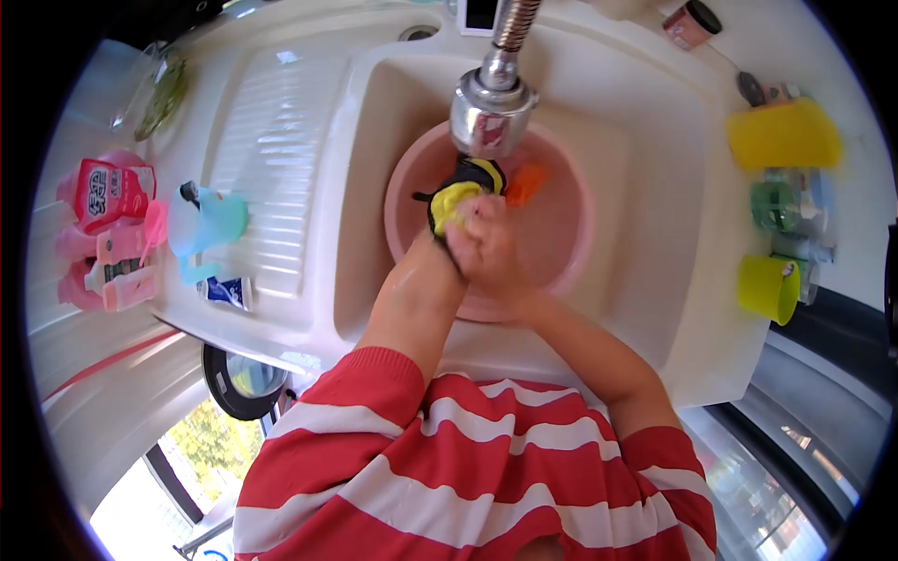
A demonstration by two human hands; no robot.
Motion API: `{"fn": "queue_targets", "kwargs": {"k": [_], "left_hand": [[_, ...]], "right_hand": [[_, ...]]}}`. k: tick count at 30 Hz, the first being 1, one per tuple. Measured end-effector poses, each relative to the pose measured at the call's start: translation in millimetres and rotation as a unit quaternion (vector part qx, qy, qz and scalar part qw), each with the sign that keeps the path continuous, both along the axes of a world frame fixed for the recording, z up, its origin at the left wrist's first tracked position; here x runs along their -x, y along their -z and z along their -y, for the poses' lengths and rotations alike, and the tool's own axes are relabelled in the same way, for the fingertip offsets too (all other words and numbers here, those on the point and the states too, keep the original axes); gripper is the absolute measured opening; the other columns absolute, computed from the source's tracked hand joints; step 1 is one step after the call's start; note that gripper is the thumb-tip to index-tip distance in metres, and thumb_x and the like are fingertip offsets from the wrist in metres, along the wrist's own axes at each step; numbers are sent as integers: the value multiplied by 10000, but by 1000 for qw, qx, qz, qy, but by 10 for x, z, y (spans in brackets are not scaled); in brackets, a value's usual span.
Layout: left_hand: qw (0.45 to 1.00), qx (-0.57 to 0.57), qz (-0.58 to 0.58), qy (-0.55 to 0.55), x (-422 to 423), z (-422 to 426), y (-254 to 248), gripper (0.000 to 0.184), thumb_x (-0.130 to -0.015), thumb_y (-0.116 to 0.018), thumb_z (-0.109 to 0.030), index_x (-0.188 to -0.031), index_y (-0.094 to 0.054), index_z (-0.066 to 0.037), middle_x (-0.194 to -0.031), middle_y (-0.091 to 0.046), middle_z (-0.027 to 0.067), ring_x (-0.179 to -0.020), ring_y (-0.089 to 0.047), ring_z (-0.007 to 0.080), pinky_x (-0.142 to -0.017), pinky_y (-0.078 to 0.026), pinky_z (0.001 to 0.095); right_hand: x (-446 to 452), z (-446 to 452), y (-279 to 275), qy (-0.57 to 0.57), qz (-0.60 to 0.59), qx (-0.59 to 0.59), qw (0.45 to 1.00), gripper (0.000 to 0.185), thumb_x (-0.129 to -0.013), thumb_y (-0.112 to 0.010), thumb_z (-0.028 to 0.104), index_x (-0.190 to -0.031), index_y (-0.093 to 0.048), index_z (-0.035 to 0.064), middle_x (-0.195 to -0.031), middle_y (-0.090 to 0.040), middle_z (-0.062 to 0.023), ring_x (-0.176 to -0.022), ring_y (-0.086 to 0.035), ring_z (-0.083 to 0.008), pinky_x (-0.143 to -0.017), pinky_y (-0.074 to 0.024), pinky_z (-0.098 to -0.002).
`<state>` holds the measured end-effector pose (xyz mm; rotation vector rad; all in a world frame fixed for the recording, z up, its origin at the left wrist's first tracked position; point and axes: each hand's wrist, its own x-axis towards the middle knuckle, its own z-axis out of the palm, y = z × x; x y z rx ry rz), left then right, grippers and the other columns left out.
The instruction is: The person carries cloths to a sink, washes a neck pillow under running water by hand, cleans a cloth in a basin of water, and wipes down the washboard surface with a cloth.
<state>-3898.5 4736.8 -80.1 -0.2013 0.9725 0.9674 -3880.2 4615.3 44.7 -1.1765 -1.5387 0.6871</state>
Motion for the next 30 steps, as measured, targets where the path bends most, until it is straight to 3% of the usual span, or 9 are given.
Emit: {"fn": "queue_targets", "kwargs": {"k": [3,9,12,13,16,21,23,26,30], "left_hand": [[1000,20,4,13,74,89,136,468,-903,-326,-487,-1077,-580,-135,-1131,-564,86,-1048,-524,282,-892,-412,459],[987,49,37,148,222,189,199,459,-913,-339,-481,-1110,-570,-138,-1135,-572,78,-1058,-527,270,-920,-410,462],[966,-9,-45,256,226,249,391,364,-884,-488,-392,-1098,-572,-109,-978,-615,68,-902,-584,225,-821,-470,397],[954,-32,-91,285,169,302,308,348,-868,-546,-359,-1090,-573,-92,-920,-628,63,-840,-605,206,-776,-498,364],[921,-120,-172,328,62,415,-542,302,-836,-617,-250,-1065,-582,-57,-907,-624,78,-797,-608,178,-730,-504,308],[831,-352,-66,426,0,849,-1512,300,-827,-608,-163,-1092,-577,-24,-954,-615,54,-829,-588,124,-790,-471,273],[778,-406,-94,470,-36,1134,-1888,306,-804,-628,-140,-1084,-585,-26,-965,-597,74,-875,-563,169,-823,-437,294],[556,-694,-305,341,-277,1381,-1941,284,-788,-630,-142,-1042,-585,-24,-978,-570,122,-945,-522,253,-847,-402,342],[547,-673,-431,250,-314,1075,-1137,272,-778,-616,-146,-1013,-556,-23,-960,-539,157,-939,-485,337,-844,-369,391]], "right_hand": [[-244,-400,648,103,64,-27,992,168,-782,-599,136,-684,-623,0,-847,-562,-136,-830,-518,-323,-738,-422,-397],[-538,-402,1654,248,199,131,939,271,-815,-553,247,-722,-650,13,-812,-575,-176,-796,-564,-336,-740,-444,-401],[-692,-444,1727,122,113,413,895,353,-838,-494,315,-694,-651,33,-890,-601,-180,-866,-565,-347,-791,-438,-423],[-769,-476,1871,129,117,425,888,354,-845,-454,348,-851,-655,57,-1051,-596,-181,-956,-564,-323,-855,-419,-436],[-986,-497,2130,134,101,471,866,339,-846,-460,343,-886,-646,62,-1062,-594,-172,-961,-563,-311,-854,-422,-424],[-1045,-575,2151,132,85,485,860,323,-847,-470,335,-944,-630,71,-1080,-591,-157,-970,-562,-291,-852,-427,-404],[-1033,-630,2138,135,84,481,862,320,-848,-474,331,-967,-624,74,-1088,-590,-151,-974,-561,-283,-851,-429,-395],[-1002,-670,2100,140,89,476,864,319,-849,-480,326,-1001,-615,80,-1098,-588,-142,-979,-560,-271,-850,-432,-383],[-979,-581,2090,155,112,479,857,326,-851,-488,319,-1048,-602,86,-1113,-585,-131,-987,-559,-255,-848,-436,-366]]}}
